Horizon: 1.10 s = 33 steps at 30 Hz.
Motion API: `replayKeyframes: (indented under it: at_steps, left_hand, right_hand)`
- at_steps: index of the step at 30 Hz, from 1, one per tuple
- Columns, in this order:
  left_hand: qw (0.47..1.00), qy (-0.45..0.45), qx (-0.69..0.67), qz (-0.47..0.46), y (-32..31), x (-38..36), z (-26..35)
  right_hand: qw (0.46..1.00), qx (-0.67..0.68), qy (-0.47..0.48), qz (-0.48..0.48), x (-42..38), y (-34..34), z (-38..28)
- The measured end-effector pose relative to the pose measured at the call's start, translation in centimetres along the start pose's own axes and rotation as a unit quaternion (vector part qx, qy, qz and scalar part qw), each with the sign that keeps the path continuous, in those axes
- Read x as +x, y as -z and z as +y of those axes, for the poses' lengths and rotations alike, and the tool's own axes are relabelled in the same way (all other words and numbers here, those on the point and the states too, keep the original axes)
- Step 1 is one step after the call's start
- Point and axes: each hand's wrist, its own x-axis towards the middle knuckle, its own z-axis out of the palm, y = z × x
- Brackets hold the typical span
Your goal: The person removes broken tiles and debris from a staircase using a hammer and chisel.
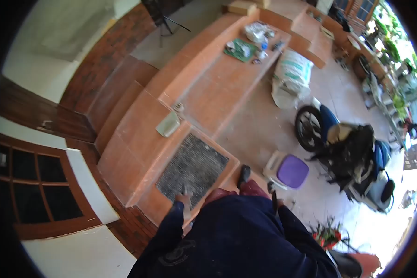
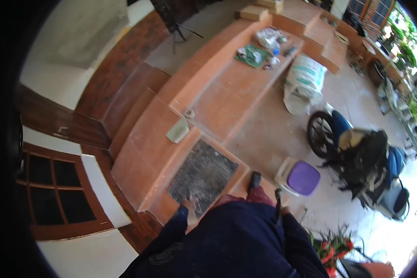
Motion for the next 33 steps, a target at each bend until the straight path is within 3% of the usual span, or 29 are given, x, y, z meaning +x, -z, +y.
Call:
replayKeyframes:
  at_steps: [1, 2, 3, 4, 5, 6, 7, 9, 11, 13, 15, 17, 19, 21, 23, 25, 27, 28, 29, 30, 31, 32, 33]
  left_hand:
    - [1.0, 0.018, 0.022, -0.009, -0.3, 0.0, -1.1]
    - [0.997, 0.035, 0.039, -0.054, -0.6, -0.2, -2.4]
    - [0.993, 0.058, 0.046, -0.095, -0.8, -0.7, -3.1]
    - [0.989, 0.081, 0.044, -0.115, -0.8, -1.3, -2.9]
    - [0.985, 0.098, 0.048, -0.131, -0.6, -1.6, -2.5]
    - [0.982, 0.108, 0.051, -0.147, -0.4, -1.9, -1.9]
    - [0.981, 0.111, 0.052, -0.151, -0.1, -1.8, -1.4]
    - [0.979, 0.107, 0.059, -0.161, 0.0, -0.9, 0.2]
    - [0.979, 0.099, 0.061, -0.167, -0.2, 0.9, 1.8]
    - [0.978, 0.095, 0.06, -0.176, -0.5, 2.9, 4.3]
    - [0.977, 0.097, 0.053, -0.183, -0.8, 5.5, 6.7]
    - [0.975, 0.096, 0.049, -0.196, -1.2, 8.6, 9.4]
    - [0.974, 0.08, 0.049, -0.204, -1.3, 13.2, 13.0]
    - [0.974, 0.045, 0.064, -0.21, -2.1, 19.1, 15.8]
    - [0.969, -0.012, 0.103, -0.223, -2.2, 25.1, 16.8]
    - [0.962, -0.06, 0.138, -0.229, -0.5, 29.9, 17.3]
    - [0.967, -0.045, 0.148, -0.202, 3.3, 34.2, 23.6]
    - [0.973, -0.013, 0.143, -0.179, 5.9, 35.6, 28.8]
    - [0.969, -0.069, 0.149, -0.184, 8.1, 38.9, 29.8]
    - [0.978, 0.003, 0.032, -0.204, 10.0, 42.3, 31.0]
    - [0.983, 0.125, -0.002, -0.131, 16.4, 38.5, 43.8]
    - [0.986, 0.061, -0.102, -0.113, 15.8, 44.5, 40.0]
    - [0.981, 0.084, -0.135, -0.115, 18.7, 46.3, 42.7]
  right_hand:
    - [0.989, -0.133, 0.058, 0.025, 0.7, 2.7, -2.3]
    - [0.964, 0.155, 0.022, 0.214, -0.5, 6.2, -0.6]
    - [0.922, 0.237, 0.028, 0.305, -0.6, 10.3, -2.2]
    - [0.896, 0.362, -0.029, 0.257, -1.1, 15.9, -3.3]
    - [0.835, 0.505, -0.094, 0.199, -1.5, 20.2, -4.0]
    - [0.774, 0.595, -0.125, 0.176, -2.0, 23.8, -4.8]
    - [0.765, 0.608, -0.123, 0.175, -2.0, 26.5, -5.1]
    - [0.905, 0.349, -0.066, 0.232, 1.9, 28.8, -3.5]
    - [0.943, 0.267, -0.13, 0.15, 1.4, 36.6, -6.2]
    - [0.98, 0.083, -0.015, 0.178, 10.3, 31.6, -2.6]
    - [0.938, 0.225, -0.094, 0.247, 9.8, 36.3, -6.0]
    - [0.916, 0.296, -0.146, 0.228, 9.1, 42.3, -10.1]
    - [0.934, 0.044, 0.034, 0.352, 21.8, 30.6, -4.8]
    - [0.943, -0.008, 0.036, 0.332, 26.3, 32.7, -4.3]
    - [0.988, -0.104, 0.019, 0.112, 23.9, 42.3, -8.1]
    - [0.976, -0.202, 0.065, -0.053, 19.7, 53.4, -12.9]
    - [0.993, -0.009, -0.106, -0.057, 20.1, 57.7, -14.8]
    - [0.992, 0.009, -0.112, -0.06, 20.1, 59.6, -15.5]
    - [0.976, -0.193, 0.026, -0.095, 20.8, 60.7, -16.0]
    - [0.991, -0.004, -0.115, -0.063, 22.2, 61.2, -16.1]
    - [0.95, 0.182, -0.252, -0.031, 23.2, 61.2, -16.4]
    - [0.962, 0.184, -0.199, -0.036, 23.5, 62.2, -17.7]
    - [0.974, 0.161, -0.152, -0.046, 24.2, 64.6, -18.8]
